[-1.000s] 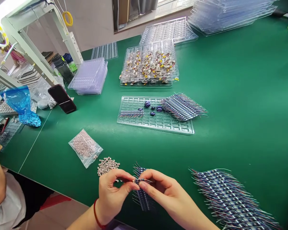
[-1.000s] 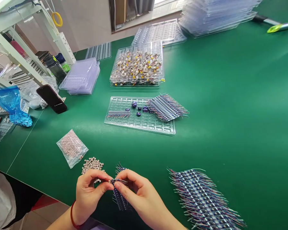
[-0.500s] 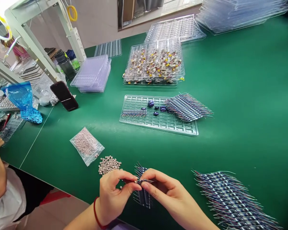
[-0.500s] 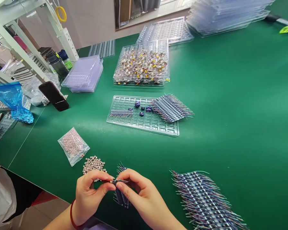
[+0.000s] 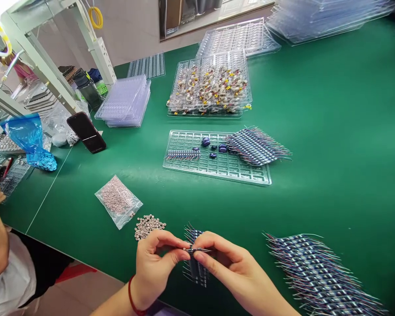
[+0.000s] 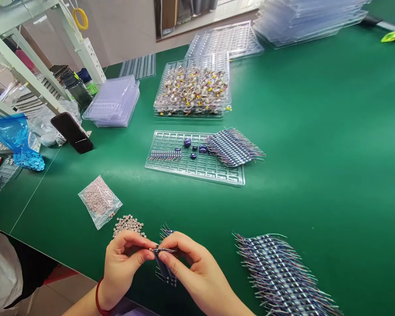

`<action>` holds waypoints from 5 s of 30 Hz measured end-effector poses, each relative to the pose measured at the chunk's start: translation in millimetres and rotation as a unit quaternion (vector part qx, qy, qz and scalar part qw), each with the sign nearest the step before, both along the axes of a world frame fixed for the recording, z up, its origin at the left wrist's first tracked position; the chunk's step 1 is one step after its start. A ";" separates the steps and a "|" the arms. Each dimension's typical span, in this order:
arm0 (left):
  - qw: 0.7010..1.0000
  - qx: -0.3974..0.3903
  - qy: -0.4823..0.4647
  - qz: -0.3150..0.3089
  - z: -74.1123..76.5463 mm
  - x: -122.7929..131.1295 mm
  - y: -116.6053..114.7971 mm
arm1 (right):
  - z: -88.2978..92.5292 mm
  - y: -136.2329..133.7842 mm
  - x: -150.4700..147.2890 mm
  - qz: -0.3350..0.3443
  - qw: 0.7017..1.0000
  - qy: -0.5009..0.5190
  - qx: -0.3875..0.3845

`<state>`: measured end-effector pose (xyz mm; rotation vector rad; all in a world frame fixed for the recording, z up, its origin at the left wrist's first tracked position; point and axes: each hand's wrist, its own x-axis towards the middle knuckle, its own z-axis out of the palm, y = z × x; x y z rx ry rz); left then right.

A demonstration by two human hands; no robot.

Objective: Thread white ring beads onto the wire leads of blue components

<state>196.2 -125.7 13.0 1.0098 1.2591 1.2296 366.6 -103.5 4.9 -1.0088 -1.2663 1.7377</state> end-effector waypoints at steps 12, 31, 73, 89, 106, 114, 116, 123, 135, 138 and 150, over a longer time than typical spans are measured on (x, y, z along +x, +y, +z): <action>0.974 -0.106 -0.201 0.010 -7.4 -3.0 6.1 | -1.9 -0.5 -0.7 -0.020 0.999 0.008 0.034; 0.996 -0.027 -0.079 -0.005 0.5 -1.5 3.4 | 5.2 -0.2 -2.3 -0.021 0.997 -0.045 0.057; 0.985 -0.087 -0.147 0.008 -0.4 0.3 8.2 | 8.0 0.7 -6.5 -0.030 0.999 -0.024 0.003; 0.977 -0.118 -0.174 0.023 -5.4 -1.1 6.0 | 6.4 0.7 -6.6 -0.028 0.999 -0.029 0.006; 0.971 -0.117 -0.210 0.017 -6.2 -1.6 3.6 | 0.6 -4.7 -7.3 -0.037 0.994 -0.039 0.098; 0.928 -0.195 -0.313 0.045 -2.1 7.4 7.3 | 3.7 -3.2 -7.4 -0.026 0.999 -0.012 0.027; 0.923 -0.204 -0.323 0.046 -2.2 8.0 7.3 | 2.5 -3.6 -8.2 -0.021 1.000 -0.005 0.004; 0.923 -0.205 -0.321 0.053 -4.0 8.4 5.5 | -0.7 -4.9 -8.8 -0.019 1.000 -0.004 -0.015; 0.931 -0.195 -0.304 0.049 -0.3 10.2 6.6 | 1.0 -4.4 -9.3 -0.012 1.000 -0.017 -0.015; 0.933 -0.192 -0.300 0.048 0.6 9.9 7.7 | 1.3 -3.6 -9.4 -0.015 1.000 -0.018 -0.016; 0.943 -0.179 -0.276 0.047 0.4 8.1 7.4 | 7.1 -2.0 -9.3 -0.028 0.999 -0.014 -0.017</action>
